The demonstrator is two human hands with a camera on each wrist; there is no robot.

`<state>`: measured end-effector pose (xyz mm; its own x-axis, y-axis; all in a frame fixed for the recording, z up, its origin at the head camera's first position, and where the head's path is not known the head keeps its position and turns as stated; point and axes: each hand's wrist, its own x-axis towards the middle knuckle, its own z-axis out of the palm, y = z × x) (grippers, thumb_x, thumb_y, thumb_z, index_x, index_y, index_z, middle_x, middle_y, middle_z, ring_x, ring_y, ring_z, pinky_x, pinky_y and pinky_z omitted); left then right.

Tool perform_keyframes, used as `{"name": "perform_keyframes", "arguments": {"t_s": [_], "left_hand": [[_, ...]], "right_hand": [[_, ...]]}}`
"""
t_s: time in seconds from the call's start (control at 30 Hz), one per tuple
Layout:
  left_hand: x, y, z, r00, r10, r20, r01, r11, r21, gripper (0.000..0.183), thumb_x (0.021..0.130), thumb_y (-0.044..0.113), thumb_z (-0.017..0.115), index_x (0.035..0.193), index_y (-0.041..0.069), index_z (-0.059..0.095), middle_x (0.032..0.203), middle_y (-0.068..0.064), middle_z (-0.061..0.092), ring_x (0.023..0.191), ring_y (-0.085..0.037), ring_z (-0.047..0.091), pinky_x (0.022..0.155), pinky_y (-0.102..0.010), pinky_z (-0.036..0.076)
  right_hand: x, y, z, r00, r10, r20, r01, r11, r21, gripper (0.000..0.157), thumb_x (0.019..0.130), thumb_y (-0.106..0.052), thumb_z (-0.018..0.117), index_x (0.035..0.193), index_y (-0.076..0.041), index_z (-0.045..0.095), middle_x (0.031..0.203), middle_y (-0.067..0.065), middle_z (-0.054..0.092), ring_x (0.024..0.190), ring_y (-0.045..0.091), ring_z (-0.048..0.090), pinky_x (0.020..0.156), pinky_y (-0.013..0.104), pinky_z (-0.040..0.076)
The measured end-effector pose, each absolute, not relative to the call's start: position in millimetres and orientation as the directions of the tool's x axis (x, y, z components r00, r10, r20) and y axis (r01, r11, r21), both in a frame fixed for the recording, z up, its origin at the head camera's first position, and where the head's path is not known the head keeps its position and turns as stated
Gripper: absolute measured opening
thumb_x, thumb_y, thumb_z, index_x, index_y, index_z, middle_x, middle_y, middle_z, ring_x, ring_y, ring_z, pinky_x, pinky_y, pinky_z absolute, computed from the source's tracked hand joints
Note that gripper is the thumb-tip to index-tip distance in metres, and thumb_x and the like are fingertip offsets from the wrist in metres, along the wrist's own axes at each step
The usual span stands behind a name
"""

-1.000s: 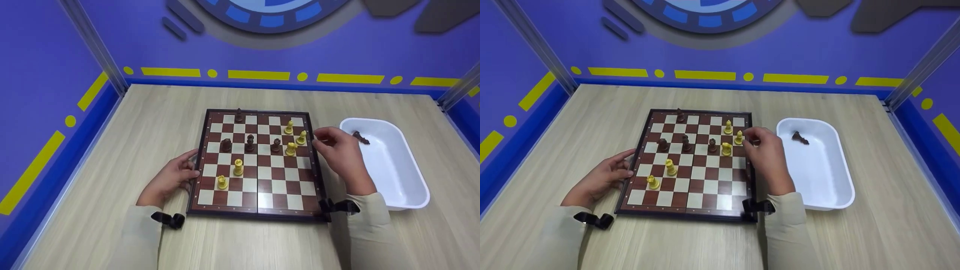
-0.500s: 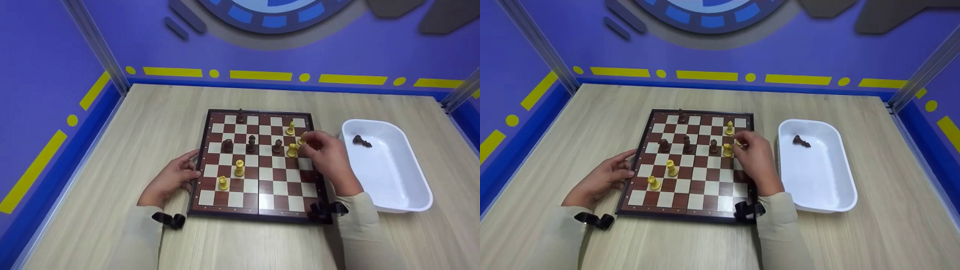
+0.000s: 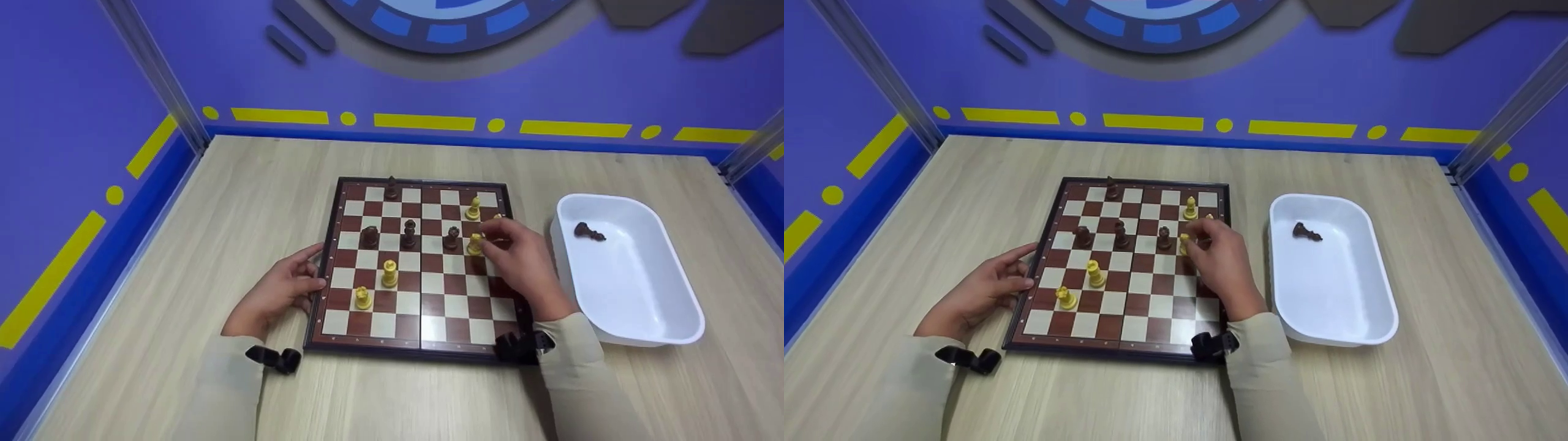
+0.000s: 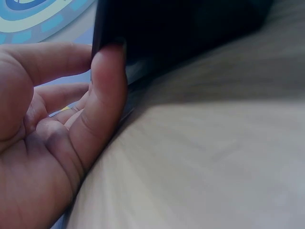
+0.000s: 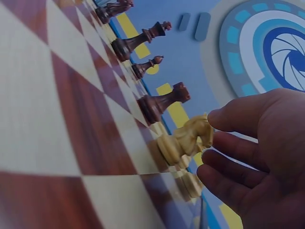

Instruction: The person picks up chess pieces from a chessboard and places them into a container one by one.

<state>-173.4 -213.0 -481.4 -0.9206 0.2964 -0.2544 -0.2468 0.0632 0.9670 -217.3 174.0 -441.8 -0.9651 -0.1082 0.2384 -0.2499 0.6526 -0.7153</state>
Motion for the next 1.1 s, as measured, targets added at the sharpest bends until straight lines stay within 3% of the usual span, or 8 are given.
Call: {"name": "perform_keyframes", "arguments": {"t_s": [0.27, 1.1], "left_hand": [[-174.6, -212.1, -480.1, -0.921, 0.289, -0.262, -0.255, 0.063, 0.965, 0.074, 0.082, 0.001, 0.062, 0.143, 0.022, 0.026, 0.091, -0.005, 0.044, 0.055, -0.012, 0.055, 0.045, -0.030, 0.052], [-171.9, -210.2, -479.5, -0.923, 0.274, -0.269, -0.263, 0.060, 0.963, 0.072, 0.083, 0.001, 0.061, 0.142, 0.026, 0.029, 0.089, -0.003, 0.046, 0.062, -0.011, 0.054, 0.045, -0.031, 0.052]], "right_hand": [[-218.0, 171.7, -447.6, -0.969, -0.116, 0.218, -0.240, 0.642, -0.728, 0.020, 0.083, -0.017, 0.065, 0.103, -0.018, 0.064, 0.097, 0.000, 0.065, 0.089, 0.014, 0.061, 0.079, 0.031, 0.051], [-217.8, 169.8, -444.6, -0.972, -0.078, 0.223, -0.222, 0.622, -0.751, 0.019, 0.084, -0.016, 0.063, 0.104, -0.016, 0.064, 0.096, 0.000, 0.065, 0.087, 0.015, 0.059, 0.076, 0.031, 0.049]]}}
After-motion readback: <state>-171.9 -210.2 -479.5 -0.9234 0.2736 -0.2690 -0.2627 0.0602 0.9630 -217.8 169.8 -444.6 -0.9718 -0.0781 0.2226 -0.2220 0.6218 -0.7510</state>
